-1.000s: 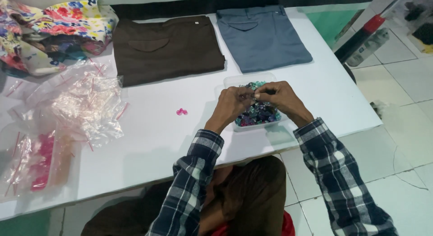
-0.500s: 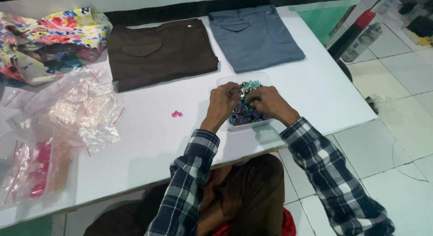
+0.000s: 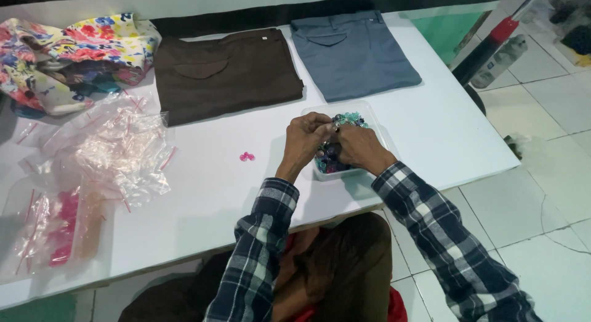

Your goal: Packaging small pink decorative items into a plastic bag

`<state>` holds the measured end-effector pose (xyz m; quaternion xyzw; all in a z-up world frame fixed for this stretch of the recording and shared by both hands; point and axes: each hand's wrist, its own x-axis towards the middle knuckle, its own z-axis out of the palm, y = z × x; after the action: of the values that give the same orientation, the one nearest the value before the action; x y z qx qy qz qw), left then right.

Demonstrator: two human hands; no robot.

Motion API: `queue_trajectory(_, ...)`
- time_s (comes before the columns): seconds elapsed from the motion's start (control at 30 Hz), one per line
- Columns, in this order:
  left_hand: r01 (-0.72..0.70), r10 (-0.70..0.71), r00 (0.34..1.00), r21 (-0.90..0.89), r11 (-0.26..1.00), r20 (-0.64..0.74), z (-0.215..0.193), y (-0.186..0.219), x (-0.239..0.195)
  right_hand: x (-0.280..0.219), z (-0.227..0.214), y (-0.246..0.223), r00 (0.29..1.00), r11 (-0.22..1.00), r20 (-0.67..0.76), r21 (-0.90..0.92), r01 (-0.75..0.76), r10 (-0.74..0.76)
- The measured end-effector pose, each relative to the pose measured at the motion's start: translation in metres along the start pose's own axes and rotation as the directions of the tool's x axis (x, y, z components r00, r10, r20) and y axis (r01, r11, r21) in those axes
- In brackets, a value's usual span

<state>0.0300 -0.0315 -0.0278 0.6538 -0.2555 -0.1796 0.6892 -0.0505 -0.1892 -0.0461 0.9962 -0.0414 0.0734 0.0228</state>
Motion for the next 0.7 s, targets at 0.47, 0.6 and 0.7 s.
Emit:
queue_trajectory(0.47, 0.077, -0.05, 0.996, -0.398, 0.914, 0.077, -0.01, 0.024, -0.01, -0.023, -0.084, -0.006, 0.969, 0.152, 0.03, 0.986, -0.069, 0.245)
queue_trajectory(0.6, 0.027, -0.008, 0.997, -0.268, 0.963, 0.074, -0.005, 0.012, -0.001, -0.023, -0.083, -0.002, 0.97, 0.137, 0.021, 0.989, -0.055, 0.24)
queue_trajectory(0.7, -0.077, 0.048, 0.992, 0.258, 0.963, 0.117, -0.003, -0.007, 0.008, -0.026, -0.093, 0.001, 0.972, 0.215, 0.02, 0.974, -0.072, 0.235)
